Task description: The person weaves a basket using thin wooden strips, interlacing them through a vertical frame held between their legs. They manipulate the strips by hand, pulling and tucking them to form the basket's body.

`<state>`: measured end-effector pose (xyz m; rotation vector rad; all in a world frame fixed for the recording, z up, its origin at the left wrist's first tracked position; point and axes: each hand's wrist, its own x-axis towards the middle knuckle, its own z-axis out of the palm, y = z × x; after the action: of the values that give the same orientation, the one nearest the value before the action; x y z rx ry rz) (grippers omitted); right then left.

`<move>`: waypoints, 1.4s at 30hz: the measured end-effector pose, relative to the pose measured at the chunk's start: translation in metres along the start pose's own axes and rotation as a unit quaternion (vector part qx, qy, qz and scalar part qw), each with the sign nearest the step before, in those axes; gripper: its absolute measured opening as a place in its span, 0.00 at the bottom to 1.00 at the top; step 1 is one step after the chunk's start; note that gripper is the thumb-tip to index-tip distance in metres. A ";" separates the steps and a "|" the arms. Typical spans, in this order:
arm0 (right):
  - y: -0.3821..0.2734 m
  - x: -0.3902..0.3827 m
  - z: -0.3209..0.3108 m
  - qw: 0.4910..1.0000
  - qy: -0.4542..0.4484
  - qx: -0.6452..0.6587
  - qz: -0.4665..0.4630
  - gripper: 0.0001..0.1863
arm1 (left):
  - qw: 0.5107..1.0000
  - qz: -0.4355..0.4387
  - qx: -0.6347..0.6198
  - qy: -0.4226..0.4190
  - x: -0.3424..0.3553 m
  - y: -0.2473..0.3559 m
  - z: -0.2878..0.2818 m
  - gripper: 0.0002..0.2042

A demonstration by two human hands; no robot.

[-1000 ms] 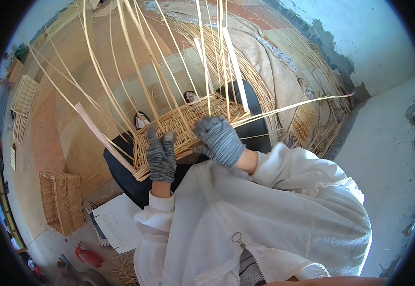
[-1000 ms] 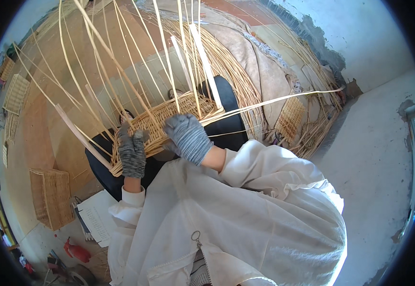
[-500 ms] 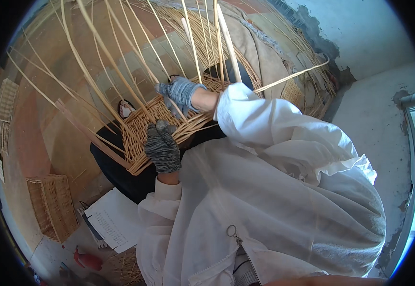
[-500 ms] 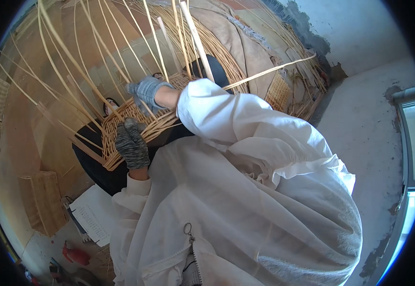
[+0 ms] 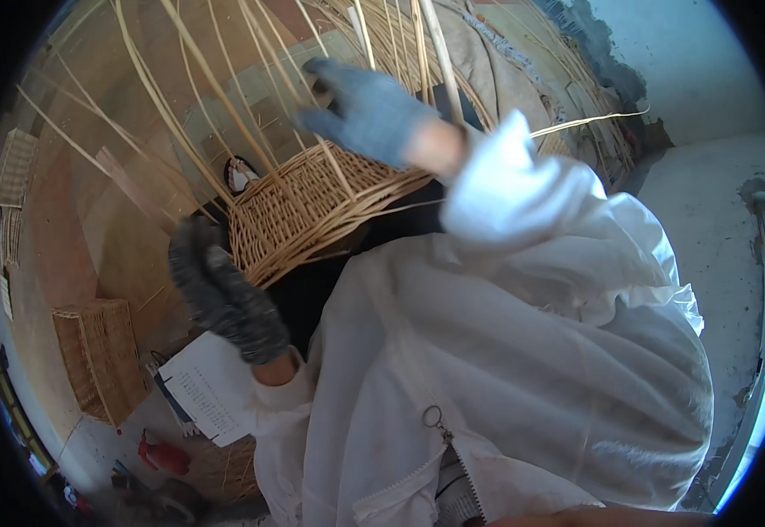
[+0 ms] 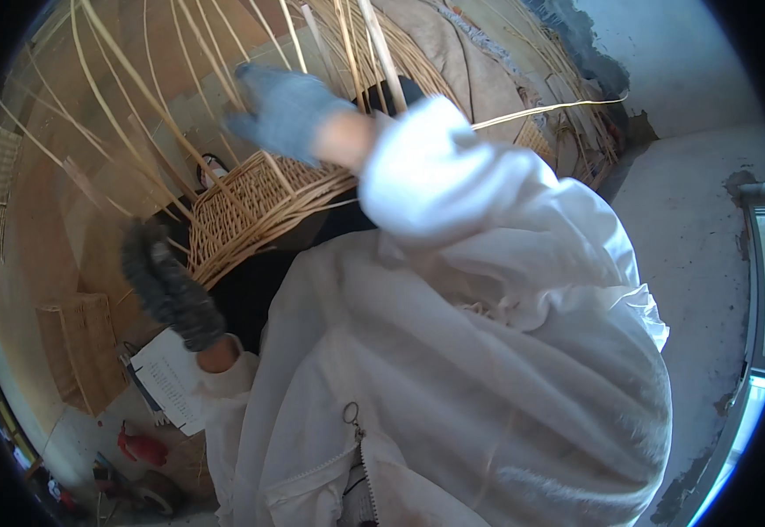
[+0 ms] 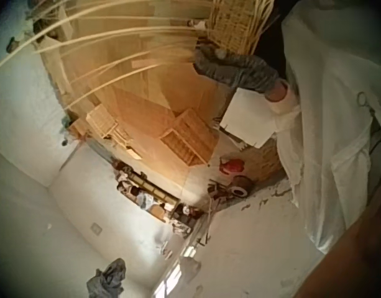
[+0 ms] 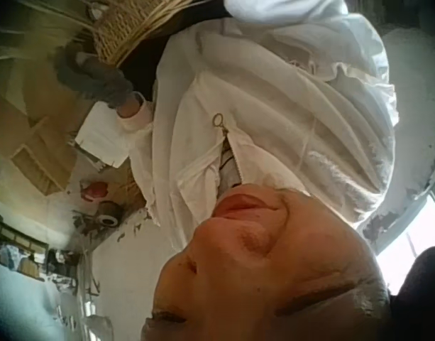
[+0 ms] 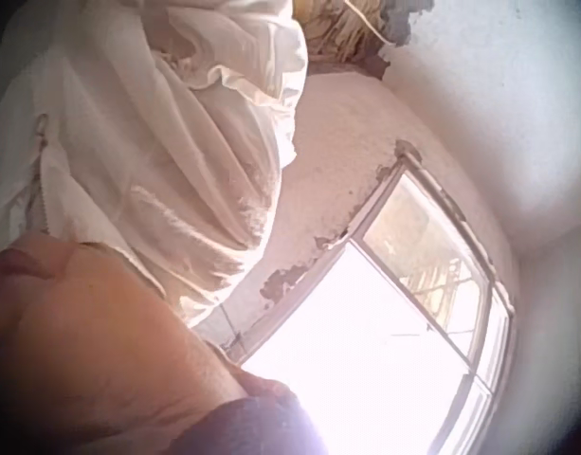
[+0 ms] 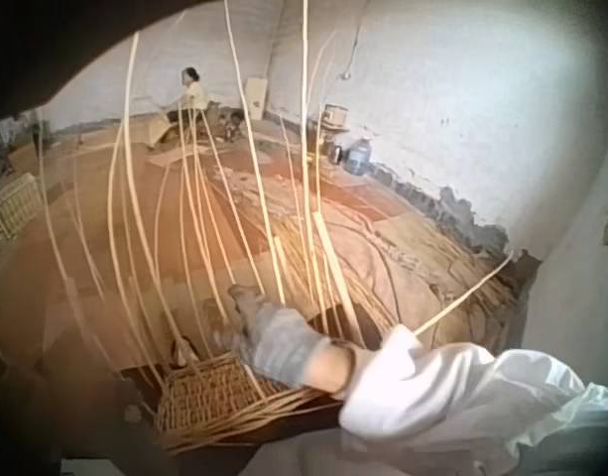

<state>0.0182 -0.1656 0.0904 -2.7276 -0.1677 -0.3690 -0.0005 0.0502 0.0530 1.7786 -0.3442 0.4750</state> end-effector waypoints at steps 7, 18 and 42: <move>-0.006 -0.106 0.045 0.984 -0.060 -0.155 -0.056 0.19 | 0.937 -0.218 -0.229 -0.151 -0.011 -0.054 0.002 0.15; 0.008 -0.108 0.051 0.991 -0.055 -0.115 -0.049 0.19 | 0.956 -0.275 0.044 -0.096 0.023 -0.059 0.058 0.23; -0.031 -0.138 0.012 0.985 -0.152 0.071 0.039 0.07 | 0.957 -0.150 0.088 -0.232 -0.005 -0.050 -0.001 0.09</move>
<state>-0.1161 -0.1413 0.0526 -2.6244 -0.1608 0.0799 0.0180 0.0640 0.0087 2.0676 -0.3539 -0.1408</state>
